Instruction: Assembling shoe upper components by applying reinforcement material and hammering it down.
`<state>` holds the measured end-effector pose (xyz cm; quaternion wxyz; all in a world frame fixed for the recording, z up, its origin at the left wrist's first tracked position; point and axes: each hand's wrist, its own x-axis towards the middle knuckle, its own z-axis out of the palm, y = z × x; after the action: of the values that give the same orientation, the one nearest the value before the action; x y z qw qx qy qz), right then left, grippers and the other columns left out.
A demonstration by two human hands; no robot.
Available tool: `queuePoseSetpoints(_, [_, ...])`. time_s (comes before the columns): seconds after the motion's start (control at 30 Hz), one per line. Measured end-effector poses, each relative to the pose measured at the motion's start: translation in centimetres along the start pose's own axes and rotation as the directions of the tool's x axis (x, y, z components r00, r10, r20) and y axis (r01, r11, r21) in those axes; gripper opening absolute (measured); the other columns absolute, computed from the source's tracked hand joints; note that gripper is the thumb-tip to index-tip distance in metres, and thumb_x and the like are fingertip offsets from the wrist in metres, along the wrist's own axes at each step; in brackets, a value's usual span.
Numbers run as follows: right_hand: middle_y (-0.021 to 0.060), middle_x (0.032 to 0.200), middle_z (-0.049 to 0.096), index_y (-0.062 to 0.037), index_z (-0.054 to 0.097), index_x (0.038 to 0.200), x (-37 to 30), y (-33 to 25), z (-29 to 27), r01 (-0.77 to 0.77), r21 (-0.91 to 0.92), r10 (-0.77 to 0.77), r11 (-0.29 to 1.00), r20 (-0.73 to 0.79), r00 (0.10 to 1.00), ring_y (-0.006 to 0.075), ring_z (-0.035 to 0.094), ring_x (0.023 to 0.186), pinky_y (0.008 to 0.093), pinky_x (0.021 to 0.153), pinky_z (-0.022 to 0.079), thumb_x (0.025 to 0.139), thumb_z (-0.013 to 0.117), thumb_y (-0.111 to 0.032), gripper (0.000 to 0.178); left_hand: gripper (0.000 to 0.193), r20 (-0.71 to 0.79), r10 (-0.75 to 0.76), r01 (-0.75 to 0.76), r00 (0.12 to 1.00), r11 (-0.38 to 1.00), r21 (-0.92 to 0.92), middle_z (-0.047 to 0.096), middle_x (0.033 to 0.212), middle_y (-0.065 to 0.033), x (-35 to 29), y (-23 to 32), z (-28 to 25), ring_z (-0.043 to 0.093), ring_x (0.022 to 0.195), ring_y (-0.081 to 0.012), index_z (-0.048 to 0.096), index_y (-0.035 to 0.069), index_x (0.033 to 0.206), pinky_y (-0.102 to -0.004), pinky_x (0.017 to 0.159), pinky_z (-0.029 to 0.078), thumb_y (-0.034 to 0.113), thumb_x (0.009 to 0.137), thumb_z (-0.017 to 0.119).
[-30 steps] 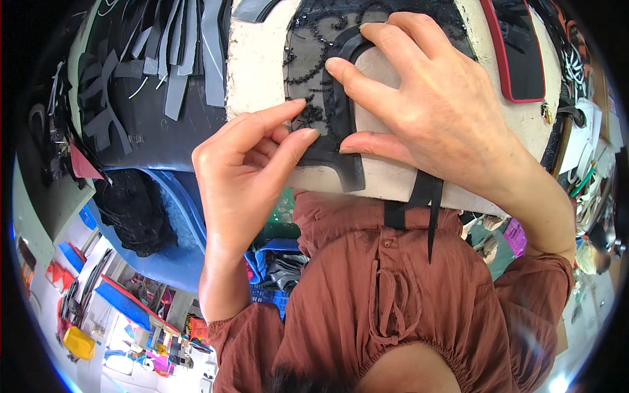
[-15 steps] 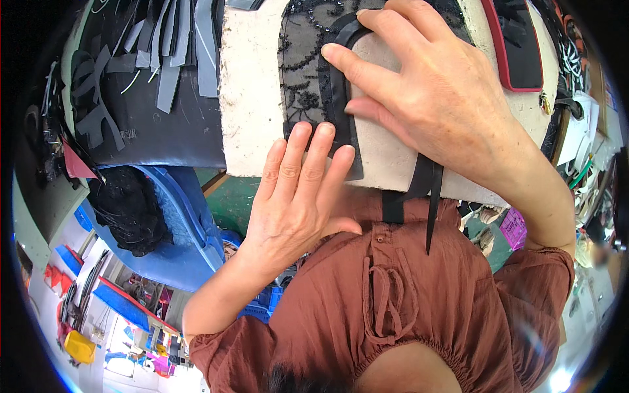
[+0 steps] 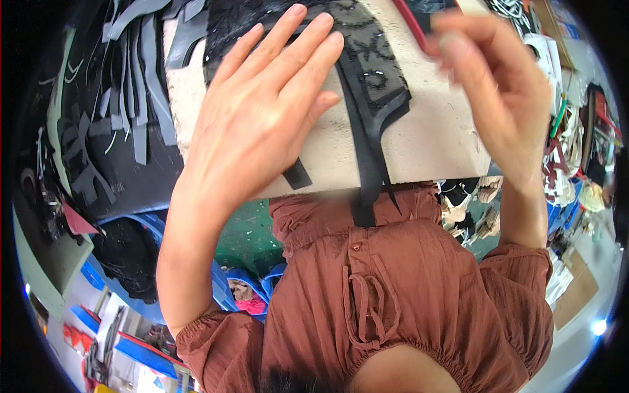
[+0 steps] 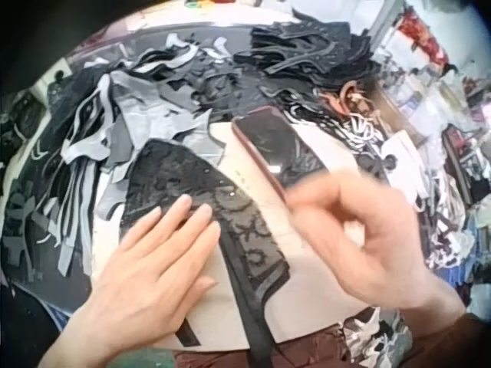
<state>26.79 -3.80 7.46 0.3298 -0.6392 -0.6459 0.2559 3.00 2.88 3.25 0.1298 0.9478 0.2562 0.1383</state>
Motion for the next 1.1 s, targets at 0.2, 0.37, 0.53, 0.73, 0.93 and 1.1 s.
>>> queuePoseSetpoints(0.2, [0.0037, 0.070, 0.062, -0.0018, 0.059, 0.089, -5.7, 0.8, 2.3, -0.186, 0.106, 0.163, 0.977, 0.197, 0.967, 0.0059, 0.061, 0.064, 0.0226, 0.057, 0.049, 0.090, 0.073, -0.012, 0.017, 0.049, 0.016, -0.060, 0.057, 0.998, 0.987, 0.149, 0.046, 0.149, -0.0185, 2.0, -1.6, 3.1, 0.039, 0.141, -0.0356, 0.048, 0.004, 0.144, -0.0461, 0.117, 0.029, 0.029, 0.102, 0.050])
queuePoseSetpoints(0.37, [0.0030, 0.078, 0.067, -0.0036, 0.054, 0.092, -6.4, -0.4, 3.1, -0.412, 0.383, 0.332, 0.827, 0.259, 0.907, 0.0054, 0.062, 0.064, 0.0191, 0.055, 0.048, 0.094, 0.067, -0.007, 0.013, 0.046, 0.005, -0.102, 0.099, 0.995, 0.979, 0.175, 0.047, 0.147, -0.0228, 2.2, -1.7, 3.4, 0.040, 0.140, -0.0387, 0.051, 0.004, 0.142, -0.0478, 0.116, 0.029, 0.029, 0.103, 0.047])
queuePoseSetpoints(0.53, [0.0044, 0.077, 0.067, -0.0052, 0.049, 0.097, -6.9, -0.5, 3.5, -0.637, 0.575, 0.521, 0.514, 0.381, 0.764, 0.0056, 0.065, 0.066, 0.0178, 0.054, 0.048, 0.096, 0.063, -0.007, 0.015, 0.044, 0.003, -0.103, 0.098, 0.995, 0.958, 0.268, 0.052, 0.142, -0.0237, 2.8, -1.1, 3.2, 0.044, 0.137, -0.0391, 0.057, 0.002, 0.136, -0.0488, 0.116, 0.029, 0.029, 0.103, 0.048])
queuePoseSetpoints(0.73, [0.0074, 0.073, 0.068, -0.0008, 0.052, 0.092, -7.6, 0.2, 4.7, -0.608, 0.511, 0.537, 0.608, 0.299, 0.789, 0.0082, 0.064, 0.066, 0.0236, 0.055, 0.049, 0.093, 0.064, -0.006, 0.013, 0.061, -0.049, -0.132, 0.140, 0.990, 0.934, 0.327, 0.055, 0.138, -0.0262, 3.5, 0.5, 3.6, 0.047, 0.134, -0.0400, 0.058, -0.004, 0.131, -0.0501, 0.115, 0.030, 0.046, 0.095, 0.058])
queuePoseSetpoints(0.93, [0.0062, 0.064, 0.065, -0.0004, 0.056, 0.088, -6.9, 0.0, 4.1, -0.695, 0.379, 0.590, 0.611, 0.367, 0.719, 0.0084, 0.061, 0.056, 0.0251, 0.050, 0.046, 0.090, 0.065, -0.008, 0.012, 0.092, -0.061, -0.146, 0.158, 0.987, 0.932, 0.325, 0.049, 0.141, -0.0318, 2.9, 1.2, 4.1, 0.043, 0.137, -0.0430, 0.050, -0.010, 0.135, -0.0551, 0.113, 0.030, 0.063, 0.080, 0.067])
queuePoseSetpoints(1.1, [0.0068, 0.061, 0.064, 0.0002, 0.057, 0.088, -7.0, 0.3, 3.8, -0.721, 0.356, 0.601, 0.595, 0.398, 0.693, 0.0094, 0.059, 0.052, 0.0267, 0.049, 0.045, 0.089, 0.065, -0.008, 0.012, 0.103, -0.051, -0.157, 0.165, 0.986, 0.944, 0.288, 0.043, 0.145, -0.0350, 2.6, 1.5, 4.3, 0.037, 0.140, -0.0460, 0.043, -0.011, 0.140, -0.0576, 0.114, 0.028, 0.065, 0.076, 0.071])
